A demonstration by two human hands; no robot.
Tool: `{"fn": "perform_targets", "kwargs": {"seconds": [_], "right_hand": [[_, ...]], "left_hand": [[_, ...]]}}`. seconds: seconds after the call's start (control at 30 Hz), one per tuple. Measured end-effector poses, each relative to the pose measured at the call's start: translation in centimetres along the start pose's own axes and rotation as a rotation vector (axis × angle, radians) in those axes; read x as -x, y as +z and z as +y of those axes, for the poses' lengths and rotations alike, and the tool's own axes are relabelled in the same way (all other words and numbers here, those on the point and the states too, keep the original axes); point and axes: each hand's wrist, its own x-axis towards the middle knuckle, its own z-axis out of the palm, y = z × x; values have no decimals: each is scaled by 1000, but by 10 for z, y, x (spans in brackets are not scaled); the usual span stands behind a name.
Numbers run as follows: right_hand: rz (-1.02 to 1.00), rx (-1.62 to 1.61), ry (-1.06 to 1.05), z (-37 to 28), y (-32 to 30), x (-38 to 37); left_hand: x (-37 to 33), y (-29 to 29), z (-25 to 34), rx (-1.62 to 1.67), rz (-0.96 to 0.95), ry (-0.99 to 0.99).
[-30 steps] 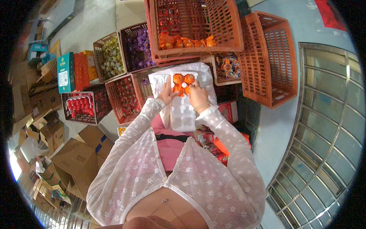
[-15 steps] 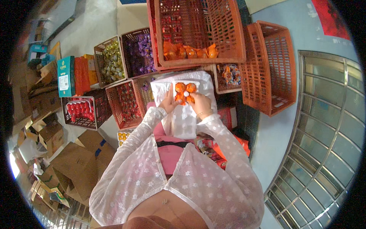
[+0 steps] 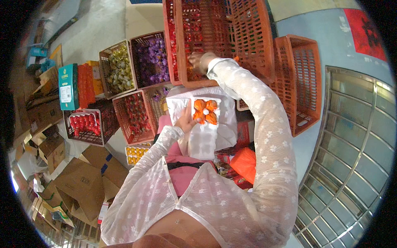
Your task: The person takes yellow and orange produce items from plastic crates and places them into white styrofoam trays, handling the items one by one.
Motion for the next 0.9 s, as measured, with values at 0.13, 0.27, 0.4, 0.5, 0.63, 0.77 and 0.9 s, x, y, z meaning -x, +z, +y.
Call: {"fn": "perform_targets", "kwargs": {"seconds": [0.13,0.27,0.4,0.5,0.63,0.77,0.9], "right_hand": [[78,61,4,43,92,-66],[53,34,15,1,-9,7],[-45,4,84,-26,-50,49],[42,29,83,3,-6,4],[59,86,133,20,-11,-8],[425,-1394,387,18,-20,35],[935,-2487,-430,-2,1,155]], "left_hand": [[-5,13,-18,-96,154,171],[2,-9,9,101,8,-31],[3,-11,15,76,-20,-73],[2,-8,13,88,-18,-27],[3,-6,10,52,4,1],[9,-6,16,141,20,-29],[-2,21,-22,-138,231,167]]}}
